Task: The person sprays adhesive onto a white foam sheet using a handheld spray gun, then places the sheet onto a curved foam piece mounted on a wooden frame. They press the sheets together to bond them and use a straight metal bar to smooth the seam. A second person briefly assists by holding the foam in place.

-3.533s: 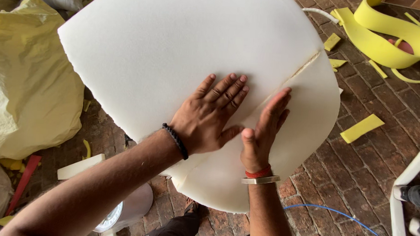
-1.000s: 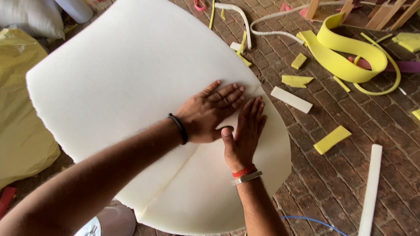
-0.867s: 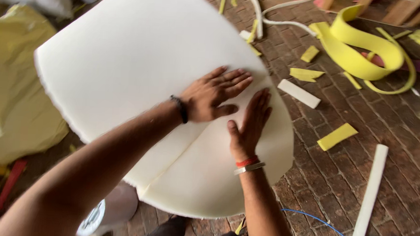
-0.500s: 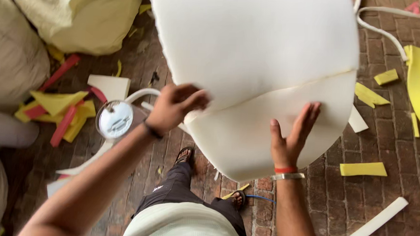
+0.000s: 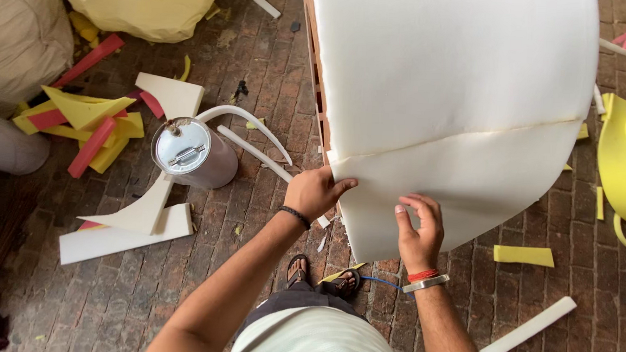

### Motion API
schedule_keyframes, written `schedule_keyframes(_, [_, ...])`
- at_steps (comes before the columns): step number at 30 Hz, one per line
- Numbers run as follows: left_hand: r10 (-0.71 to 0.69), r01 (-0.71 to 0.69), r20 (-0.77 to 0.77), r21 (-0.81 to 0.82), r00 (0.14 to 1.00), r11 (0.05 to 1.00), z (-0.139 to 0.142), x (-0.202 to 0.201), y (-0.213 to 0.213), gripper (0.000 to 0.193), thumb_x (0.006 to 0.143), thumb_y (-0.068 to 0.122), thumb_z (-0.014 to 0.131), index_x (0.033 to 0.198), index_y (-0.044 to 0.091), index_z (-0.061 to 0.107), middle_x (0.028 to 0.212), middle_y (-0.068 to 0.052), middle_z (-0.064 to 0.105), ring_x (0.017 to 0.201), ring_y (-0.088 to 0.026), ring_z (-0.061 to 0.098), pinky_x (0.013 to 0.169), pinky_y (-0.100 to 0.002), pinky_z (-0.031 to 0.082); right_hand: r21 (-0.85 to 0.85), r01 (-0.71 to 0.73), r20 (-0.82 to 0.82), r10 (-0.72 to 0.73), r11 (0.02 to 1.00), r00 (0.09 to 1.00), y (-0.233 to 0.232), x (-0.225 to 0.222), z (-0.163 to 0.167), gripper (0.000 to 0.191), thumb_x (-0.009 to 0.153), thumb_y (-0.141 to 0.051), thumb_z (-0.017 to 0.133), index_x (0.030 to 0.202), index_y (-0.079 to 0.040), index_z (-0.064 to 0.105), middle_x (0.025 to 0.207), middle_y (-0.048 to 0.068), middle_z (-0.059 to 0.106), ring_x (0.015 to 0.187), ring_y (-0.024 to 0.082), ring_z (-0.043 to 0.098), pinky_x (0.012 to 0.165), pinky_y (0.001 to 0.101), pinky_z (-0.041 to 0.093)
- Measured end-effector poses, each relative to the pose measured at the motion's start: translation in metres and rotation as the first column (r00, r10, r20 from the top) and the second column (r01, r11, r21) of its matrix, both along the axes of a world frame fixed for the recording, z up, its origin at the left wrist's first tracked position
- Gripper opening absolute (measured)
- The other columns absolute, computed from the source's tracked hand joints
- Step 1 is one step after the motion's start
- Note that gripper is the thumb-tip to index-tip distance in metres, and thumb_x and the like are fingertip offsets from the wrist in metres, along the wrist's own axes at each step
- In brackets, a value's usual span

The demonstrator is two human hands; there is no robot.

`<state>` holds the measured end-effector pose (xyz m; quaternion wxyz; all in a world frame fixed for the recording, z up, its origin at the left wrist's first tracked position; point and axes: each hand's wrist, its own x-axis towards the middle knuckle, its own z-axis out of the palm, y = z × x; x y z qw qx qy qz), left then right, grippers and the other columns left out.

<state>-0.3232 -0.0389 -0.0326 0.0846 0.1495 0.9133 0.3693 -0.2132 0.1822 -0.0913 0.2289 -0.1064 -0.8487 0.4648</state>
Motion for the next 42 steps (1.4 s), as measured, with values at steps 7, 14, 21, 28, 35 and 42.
schedule_keyframes(7, [-0.036, 0.101, 0.343, -0.174, 0.939, 0.98, -0.045, 0.032, -0.007, 0.061, 0.091, 0.07, 0.057, 0.091, 0.013, 0.079, 0.071, -0.009, 0.073, 0.067, -0.022, 0.072, 0.066, -0.039, 0.058, -0.037, 0.113, 0.094, -0.109, 0.993, 0.99, 0.015, 0.044, -0.027, 0.018, 0.093, -0.013, 0.075, 0.111, -0.01, 0.073, 0.124, 0.005, 0.067, 0.115, 0.02, 0.064, 0.093, 0.0353, 0.053])
schedule_keyframes(14, [-0.04, 0.088, 0.37, -0.116, 0.928, 0.989, -0.075, 0.08, 0.012, 0.047, 0.09, 0.06, 0.06, 0.098, 0.017, 0.079, 0.08, -0.006, 0.079, 0.074, -0.021, 0.076, 0.071, -0.039, 0.06, -0.202, 0.421, 0.241, -0.372, 0.884, 0.896, 0.114, 0.091, -0.073, 0.042, 0.089, -0.01, 0.078, 0.128, -0.006, 0.064, 0.126, 0.008, 0.064, 0.116, 0.02, 0.059, 0.092, 0.0353, 0.054])
schedule_keyframes(21, [0.325, -0.249, 0.139, -0.392, 0.935, 0.886, -0.084, 0.084, 0.049, 0.036, 0.093, 0.056, 0.064, 0.112, 0.028, 0.078, 0.092, -0.01, 0.079, 0.085, -0.03, 0.075, 0.076, -0.045, 0.058, -0.136, 0.353, 0.173, -0.329, 0.926, 0.928, 0.255, 0.043, -0.095, 0.076, 0.076, -0.019, 0.088, 0.142, -0.007, 0.052, 0.14, 0.012, 0.057, 0.124, 0.027, 0.055, 0.098, 0.0447, 0.051])
schedule_keyframes(28, [0.686, -0.677, -0.001, -0.161, 0.728, 0.718, -0.098, 0.08, 0.081, 0.029, 0.093, 0.037, 0.076, 0.112, 0.015, 0.077, 0.095, -0.007, 0.078, 0.084, -0.02, 0.073, 0.075, -0.037, 0.057, -0.196, -0.138, 0.377, 0.205, 0.971, 0.904, 0.294, -0.016, -0.119, 0.069, 0.074, -0.058, 0.082, 0.122, -0.011, 0.066, 0.117, 0.008, 0.072, 0.105, 0.024, 0.068, 0.087, 0.0423, 0.057])
schedule_keyframes(35, [0.788, -0.792, -0.101, -0.159, 0.607, 0.59, -0.066, 0.086, 0.097, 0.022, 0.096, 0.027, 0.075, 0.114, 0.015, 0.077, 0.089, -0.004, 0.076, 0.076, -0.013, 0.068, 0.074, -0.03, 0.053, -0.372, -0.226, 0.269, 0.338, 0.9, 0.902, 0.281, -0.004, -0.115, 0.049, 0.078, -0.056, 0.076, 0.1, -0.013, 0.075, 0.087, 0.001, 0.077, 0.071, 0.013, 0.069, 0.061, 0.0285, 0.058])
schedule_keyframes(42, [0.714, -0.718, -0.185, -0.385, 0.675, 0.579, -0.044, 0.092, 0.093, 0.022, 0.1, 0.029, 0.078, 0.107, 0.009, 0.079, 0.076, -0.008, 0.07, 0.068, -0.017, 0.064, 0.069, -0.033, 0.052, -0.426, -0.311, 0.145, 0.403, 0.85, 0.904, 0.279, 0.037, -0.09, 0.031, 0.085, -0.042, 0.077, 0.085, -0.012, 0.074, 0.072, -0.001, 0.075, 0.057, 0.01, 0.067, 0.052, 0.027, 0.055])
